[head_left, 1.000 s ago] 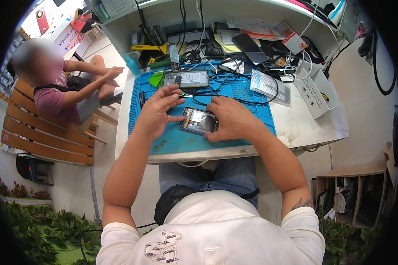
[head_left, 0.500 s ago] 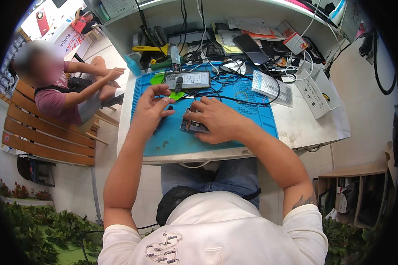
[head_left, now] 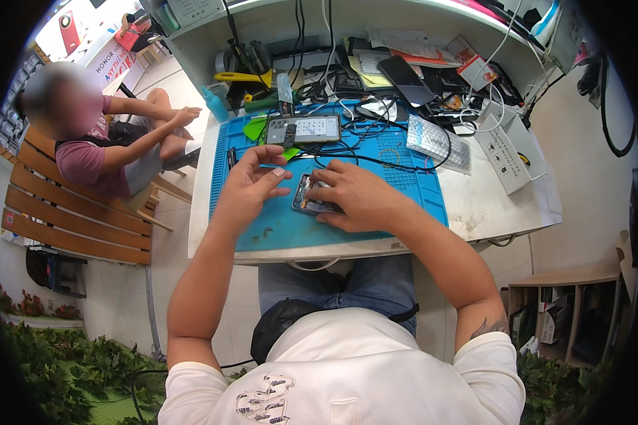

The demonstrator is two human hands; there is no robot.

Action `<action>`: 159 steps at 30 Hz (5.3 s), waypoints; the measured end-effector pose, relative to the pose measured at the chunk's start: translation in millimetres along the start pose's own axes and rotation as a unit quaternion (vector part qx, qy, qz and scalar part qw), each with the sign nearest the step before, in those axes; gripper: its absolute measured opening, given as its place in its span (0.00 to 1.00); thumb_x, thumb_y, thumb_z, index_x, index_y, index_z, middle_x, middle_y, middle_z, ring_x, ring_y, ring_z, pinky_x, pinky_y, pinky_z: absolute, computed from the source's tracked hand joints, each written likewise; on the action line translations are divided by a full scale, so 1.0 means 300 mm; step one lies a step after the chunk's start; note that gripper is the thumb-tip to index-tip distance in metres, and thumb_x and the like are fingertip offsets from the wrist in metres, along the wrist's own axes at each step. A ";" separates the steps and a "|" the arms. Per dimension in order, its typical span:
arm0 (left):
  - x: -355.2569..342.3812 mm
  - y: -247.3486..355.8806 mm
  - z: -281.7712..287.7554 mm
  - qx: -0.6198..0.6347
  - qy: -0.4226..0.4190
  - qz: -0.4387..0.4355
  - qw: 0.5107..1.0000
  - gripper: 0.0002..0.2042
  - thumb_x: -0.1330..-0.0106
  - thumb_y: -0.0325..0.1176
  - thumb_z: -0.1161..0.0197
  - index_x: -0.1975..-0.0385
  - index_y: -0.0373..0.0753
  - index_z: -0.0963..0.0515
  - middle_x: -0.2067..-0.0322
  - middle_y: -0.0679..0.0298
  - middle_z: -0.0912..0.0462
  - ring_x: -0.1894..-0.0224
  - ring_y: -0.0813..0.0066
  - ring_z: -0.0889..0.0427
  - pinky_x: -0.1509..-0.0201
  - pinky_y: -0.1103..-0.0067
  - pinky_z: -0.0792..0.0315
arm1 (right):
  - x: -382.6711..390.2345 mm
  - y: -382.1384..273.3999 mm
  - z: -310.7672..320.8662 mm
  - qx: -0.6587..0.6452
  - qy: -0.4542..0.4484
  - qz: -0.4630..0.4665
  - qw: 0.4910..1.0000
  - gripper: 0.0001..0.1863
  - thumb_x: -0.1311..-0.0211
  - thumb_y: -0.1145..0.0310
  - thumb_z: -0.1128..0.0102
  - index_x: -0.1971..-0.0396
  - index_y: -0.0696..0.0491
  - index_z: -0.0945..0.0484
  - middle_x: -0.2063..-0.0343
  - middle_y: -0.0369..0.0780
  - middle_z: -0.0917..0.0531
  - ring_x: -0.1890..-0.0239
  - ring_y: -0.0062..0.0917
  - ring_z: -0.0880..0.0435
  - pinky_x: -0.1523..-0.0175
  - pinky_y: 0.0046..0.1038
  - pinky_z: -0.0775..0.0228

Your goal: The person disassembles a mobile phone at a workbench, using a plastic pry tool to detach internal components and a screwdriver to remove small internal parts.

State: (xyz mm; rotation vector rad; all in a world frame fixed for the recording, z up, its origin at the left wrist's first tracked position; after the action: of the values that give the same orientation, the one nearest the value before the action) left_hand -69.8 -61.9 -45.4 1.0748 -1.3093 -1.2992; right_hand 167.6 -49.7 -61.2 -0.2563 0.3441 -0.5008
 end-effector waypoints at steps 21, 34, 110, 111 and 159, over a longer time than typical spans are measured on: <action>-0.018 0.014 0.026 0.026 0.020 -0.008 0.999 0.22 0.19 0.32 0.34 0.29 0.34 0.27 0.36 0.56 0.20 0.35 0.64 0.15 0.40 0.68 0.13 | 0.011 -0.007 -0.024 -0.010 0.041 -0.030 0.999 0.23 0.36 0.60 0.20 0.42 0.47 0.09 0.38 0.44 0.16 0.38 0.41 0.20 0.30 0.42 0.23; -0.123 0.001 0.463 -0.215 0.129 -0.046 0.967 0.12 0.22 0.30 0.28 0.46 0.30 0.14 0.64 0.63 0.10 0.67 0.80 0.13 0.62 0.82 0.17 | 0.006 0.017 0.022 -0.055 -0.017 -0.009 0.998 0.21 0.38 0.62 0.24 0.45 0.48 0.08 0.36 0.43 0.17 0.36 0.40 0.20 0.30 0.41 0.21; 0.021 -0.078 -0.049 0.032 -0.039 0.075 0.996 0.19 0.19 0.34 0.31 0.35 0.31 0.19 0.50 0.60 0.13 0.53 0.74 0.11 0.53 0.76 0.11 | 0.052 0.061 0.025 -0.158 0.028 -0.043 0.986 0.30 0.47 0.67 0.19 0.42 0.54 0.14 0.36 0.43 0.17 0.34 0.42 0.17 0.33 0.42 0.18; 0.021 -0.079 -0.052 0.056 -0.039 0.078 0.995 0.20 0.19 0.34 0.31 0.34 0.31 0.20 0.47 0.59 0.15 0.50 0.72 0.12 0.50 0.74 0.10 | 0.052 0.058 0.027 -0.157 0.031 -0.042 0.986 0.29 0.48 0.67 0.19 0.42 0.54 0.14 0.36 0.43 0.17 0.34 0.42 0.17 0.34 0.42 0.18; 0.035 -0.035 -0.065 0.109 -0.028 0.054 0.992 0.25 0.20 0.33 0.31 0.28 0.32 0.27 0.34 0.54 0.23 0.31 0.62 0.19 0.37 0.64 0.10 | 0.047 0.064 0.038 -0.185 0.078 -0.030 0.979 0.20 0.53 0.70 0.10 0.69 0.52 0.19 0.44 0.41 0.16 0.39 0.38 0.17 0.39 0.38 0.19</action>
State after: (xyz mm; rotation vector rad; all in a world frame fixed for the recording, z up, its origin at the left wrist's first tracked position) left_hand -52.4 -75.5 -55.9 1.1057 -1.5580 -1.1325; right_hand 191.7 -38.7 -60.7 -0.5920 0.5843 -0.5156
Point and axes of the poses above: each hand's wrist, its own x-axis away from the middle knuckle, its own z-axis out of the back of the hand, y = z × x, the point moved 3 cm from there along -x, towards the middle knuckle
